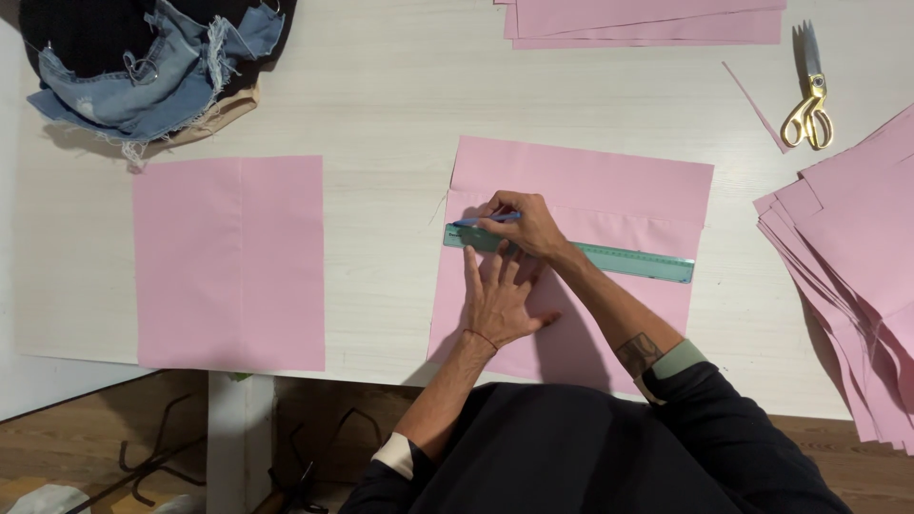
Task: Marking lines and trimming the edges of pink leather pieces on a workbench using a ruler, pen, and scissors.
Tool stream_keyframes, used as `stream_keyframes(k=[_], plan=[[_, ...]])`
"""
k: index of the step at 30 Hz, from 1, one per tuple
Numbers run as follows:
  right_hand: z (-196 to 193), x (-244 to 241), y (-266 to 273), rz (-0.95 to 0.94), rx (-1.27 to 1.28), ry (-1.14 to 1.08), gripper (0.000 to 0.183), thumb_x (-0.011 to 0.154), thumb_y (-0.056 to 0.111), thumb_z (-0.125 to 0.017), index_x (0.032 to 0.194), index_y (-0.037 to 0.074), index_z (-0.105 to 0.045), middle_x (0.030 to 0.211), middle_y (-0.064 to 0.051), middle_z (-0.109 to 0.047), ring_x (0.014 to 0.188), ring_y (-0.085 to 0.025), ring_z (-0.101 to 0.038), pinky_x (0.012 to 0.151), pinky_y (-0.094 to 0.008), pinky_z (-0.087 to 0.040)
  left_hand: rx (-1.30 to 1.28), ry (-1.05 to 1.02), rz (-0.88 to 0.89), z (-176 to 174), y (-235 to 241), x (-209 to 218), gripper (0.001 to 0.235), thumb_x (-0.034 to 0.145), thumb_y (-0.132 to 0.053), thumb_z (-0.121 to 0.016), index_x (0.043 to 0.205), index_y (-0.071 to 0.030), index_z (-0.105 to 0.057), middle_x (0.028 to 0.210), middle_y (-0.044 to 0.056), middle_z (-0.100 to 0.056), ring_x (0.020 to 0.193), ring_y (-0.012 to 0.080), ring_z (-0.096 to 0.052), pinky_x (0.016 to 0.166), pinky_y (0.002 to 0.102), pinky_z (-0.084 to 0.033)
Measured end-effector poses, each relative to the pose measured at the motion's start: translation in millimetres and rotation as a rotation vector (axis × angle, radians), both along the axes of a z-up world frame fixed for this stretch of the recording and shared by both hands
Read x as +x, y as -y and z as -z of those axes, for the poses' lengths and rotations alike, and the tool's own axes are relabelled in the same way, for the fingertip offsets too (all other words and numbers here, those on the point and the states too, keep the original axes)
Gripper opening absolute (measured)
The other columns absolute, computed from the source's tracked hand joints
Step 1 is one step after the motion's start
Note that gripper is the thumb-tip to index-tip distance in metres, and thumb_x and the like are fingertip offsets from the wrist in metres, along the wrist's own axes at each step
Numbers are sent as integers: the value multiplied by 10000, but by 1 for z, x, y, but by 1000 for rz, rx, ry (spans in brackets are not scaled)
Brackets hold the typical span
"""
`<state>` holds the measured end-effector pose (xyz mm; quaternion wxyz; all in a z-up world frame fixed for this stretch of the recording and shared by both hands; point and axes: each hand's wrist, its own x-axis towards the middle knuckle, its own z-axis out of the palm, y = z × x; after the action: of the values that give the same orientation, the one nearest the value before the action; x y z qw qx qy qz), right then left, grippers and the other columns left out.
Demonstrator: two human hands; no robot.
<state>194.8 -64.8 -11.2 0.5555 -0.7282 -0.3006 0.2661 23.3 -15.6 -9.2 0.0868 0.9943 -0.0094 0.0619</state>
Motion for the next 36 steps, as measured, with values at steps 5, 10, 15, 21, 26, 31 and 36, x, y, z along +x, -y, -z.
stream_keyframes(k=[5, 10, 15, 21, 26, 31, 36], plan=[[-21, -1, 4, -16, -75, -45, 187, 882, 200, -788, 929, 32, -721, 814, -75, -740, 714, -151, -698, 640, -327, -586, 12, -83, 20, -2, 1, 1, 898, 834, -904, -448, 1376, -216, -646, 1625, 83, -363, 1557, 334, -149, 1195, 761, 53], [-5, 17, 70, -8, -183, 65, 195, 867, 181, -812, 843, 21, -703, 734, -84, -703, 686, -161, -661, 656, -349, -571, -6, -121, 32, -7, -1, 0, 849, 841, -882, -474, 1392, -255, -629, 1575, 108, -383, 1541, 341, -157, 1192, 786, 10], [-35, 33, 219, 48, -369, 94, 184, 843, 203, -815, 865, 50, -715, 751, -61, -727, 704, -160, -700, 690, -349, -600, 17, 29, 32, -5, -1, 0, 875, 847, -880, -474, 1495, -298, -548, 1538, 100, -374, 1514, 348, -173, 1193, 790, -47], [-93, 15, 391, 414, -794, 102, 162, 913, 95, -777, 1067, 54, -744, 981, -116, -766, 887, -248, -743, 695, -345, -617, 27, 55, 44, -9, 1, -1, 871, 842, -870, -471, 1501, -304, -531, 1510, 102, -373, 1491, 354, -202, 1178, 794, -55], [-143, -47, 394, 1089, -68, -261, 34, 999, 203, -621, 971, 185, -622, 996, 10, -716, 949, -128, -725, 857, -320, -623, -61, 137, 74, 7, 6, -16, 725, 888, -750, -642, 1402, -241, -605, 1382, 98, -460, 1316, 346, -431, 1168, 727, -245], [-59, -84, 409, 818, 594, -453, 445, 1176, 318, -387, 826, 113, -571, 835, -86, -657, 827, -243, -657, 982, -500, -596, -55, 118, 78, -4, -14, -21, 612, 910, -543, -730, 1370, -146, -654, 1275, 52, -574, 1060, 247, -514, 994, 556, -396], [-6, -94, 374, 904, -372, -472, 312, 1050, 222, -519, 789, 52, -542, 637, -64, -465, 534, -148, -367, 476, -349, -346, -34, 79, 114, -18, -35, -20, 529, 904, -373, -797, 1312, -65, -661, 1148, 31, -651, 963, 213, -536, 930, 428, -449]])
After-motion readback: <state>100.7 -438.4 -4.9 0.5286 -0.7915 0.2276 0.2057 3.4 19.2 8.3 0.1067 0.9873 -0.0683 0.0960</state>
